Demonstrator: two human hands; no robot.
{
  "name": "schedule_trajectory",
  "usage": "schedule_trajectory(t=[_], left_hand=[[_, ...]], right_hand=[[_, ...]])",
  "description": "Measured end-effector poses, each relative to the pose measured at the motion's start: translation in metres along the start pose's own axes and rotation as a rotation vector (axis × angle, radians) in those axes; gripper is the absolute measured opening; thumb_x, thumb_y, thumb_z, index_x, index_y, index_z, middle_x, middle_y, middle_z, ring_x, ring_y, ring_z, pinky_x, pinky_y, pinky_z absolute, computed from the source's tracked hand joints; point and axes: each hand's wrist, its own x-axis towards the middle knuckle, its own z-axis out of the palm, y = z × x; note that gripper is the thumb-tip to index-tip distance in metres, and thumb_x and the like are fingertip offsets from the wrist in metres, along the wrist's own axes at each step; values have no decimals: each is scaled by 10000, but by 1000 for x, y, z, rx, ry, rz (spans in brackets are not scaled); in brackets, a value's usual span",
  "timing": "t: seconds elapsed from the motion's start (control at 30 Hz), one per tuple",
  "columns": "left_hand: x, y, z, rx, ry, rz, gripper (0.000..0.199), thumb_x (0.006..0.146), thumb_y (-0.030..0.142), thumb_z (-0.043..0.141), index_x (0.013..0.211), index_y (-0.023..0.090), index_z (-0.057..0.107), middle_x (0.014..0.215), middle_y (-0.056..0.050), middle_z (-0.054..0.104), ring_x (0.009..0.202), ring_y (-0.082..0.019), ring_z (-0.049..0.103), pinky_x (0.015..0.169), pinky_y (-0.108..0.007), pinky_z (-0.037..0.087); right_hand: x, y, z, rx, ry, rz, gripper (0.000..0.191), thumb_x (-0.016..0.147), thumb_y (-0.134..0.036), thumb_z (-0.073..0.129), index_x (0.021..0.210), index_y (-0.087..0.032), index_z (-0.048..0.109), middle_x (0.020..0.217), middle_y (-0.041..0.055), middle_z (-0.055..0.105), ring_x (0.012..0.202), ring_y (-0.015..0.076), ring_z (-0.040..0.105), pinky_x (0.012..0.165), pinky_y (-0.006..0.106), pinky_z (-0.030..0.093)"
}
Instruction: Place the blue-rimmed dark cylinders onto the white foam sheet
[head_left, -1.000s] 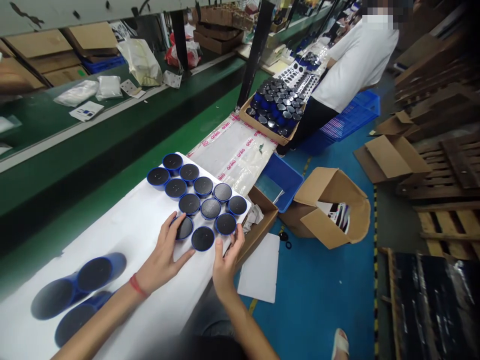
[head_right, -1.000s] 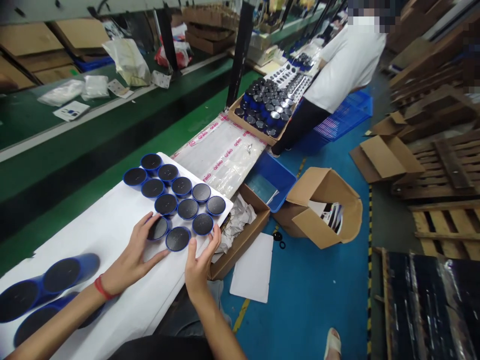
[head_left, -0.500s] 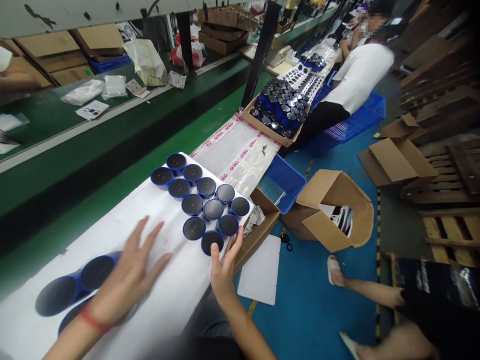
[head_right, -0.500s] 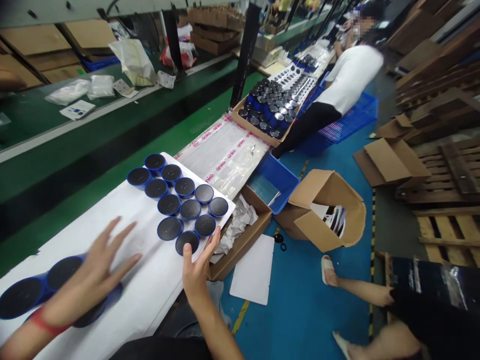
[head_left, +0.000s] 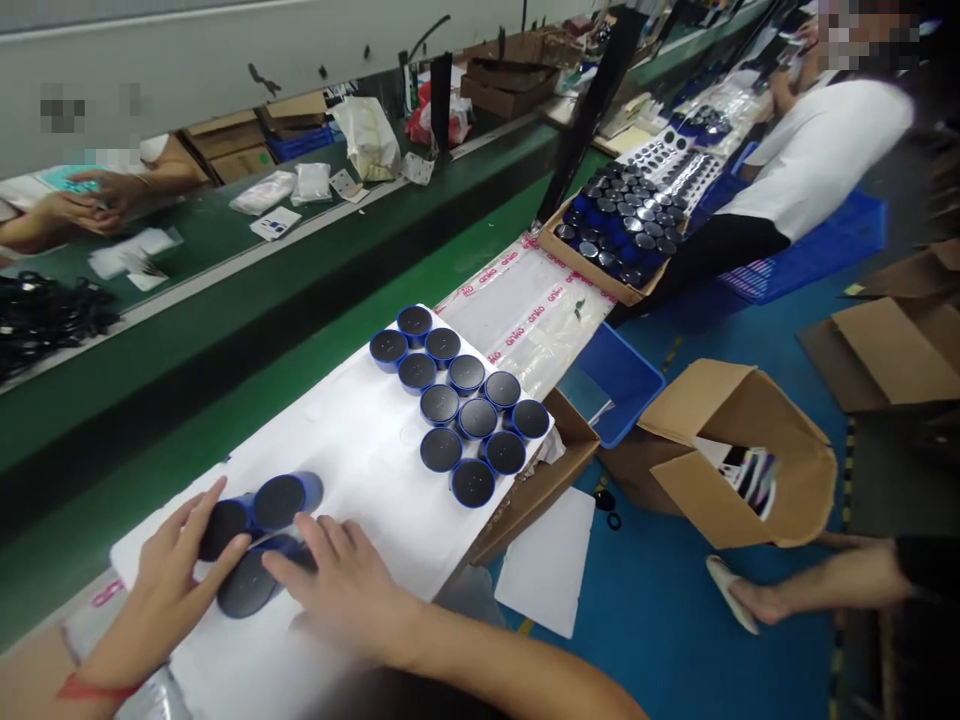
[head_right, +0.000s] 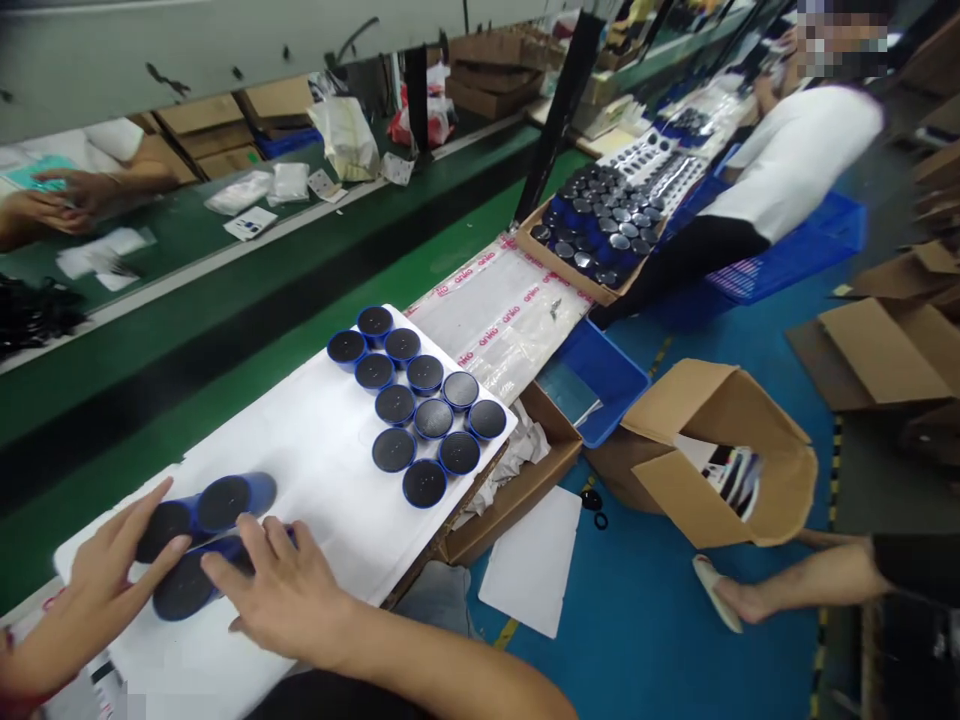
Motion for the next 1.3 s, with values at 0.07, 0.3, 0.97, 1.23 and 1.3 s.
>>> schedule_trajectory(t=[0.07, 0.3, 0.97, 1.23, 1.3], left_hand=[[0, 7, 1, -24, 23, -30, 673, 927, 576, 357, 1522, 331, 162, 1157, -131, 547, 991, -362, 590, 895, -589, 507], [22, 27, 0, -30, -17, 96, 723, 887, 612, 432, 1502, 275, 253, 1359, -187, 461, 1248, -425, 476, 969, -600, 442], [166, 115, 9, -407, -167, 195, 707, 899, 655, 455, 1396, 155, 409, 1195, -135, 625, 971, -223, 657, 855, -431, 567], [51, 33, -40, -127, -119, 26, 595, 976, 467, 153, 1052, 276, 711, 1316, -124, 557, 1427, -495, 246, 1002, -843, 256], [18, 13, -35, -58, -124, -14, 673, 966, 392, 89, 903, 291, 751, 1107, -140, 640, 1259, -521, 470, 844, -895, 301]], right_hand=[[5, -1, 3, -62, -49, 7, 327, 945, -228, 534, 1266, -168, 525, 1226, 139, 578, 970, 246, 591, 759, 372, 580], [25, 26, -7, -201, -76, 200, 367, 961, -121, 504, 1326, -139, 485, 1209, 104, 605, 1110, 225, 603, 950, 423, 540], [0, 56, -96, -88, 305, 574, 325, 949, -221, 484, 1272, -210, 525, 1469, 144, 370, 1416, 296, 276, 1063, 557, 446], [-22, 75, -101, -55, 432, 643, 274, 956, -246, 512, 1227, -254, 554, 1436, 112, 425, 1401, 289, 322, 1077, 576, 409], [-26, 79, -100, -47, 440, 656, 271, 954, -258, 519, 1222, -255, 561, 1441, 114, 425, 1408, 297, 316, 1078, 594, 397]])
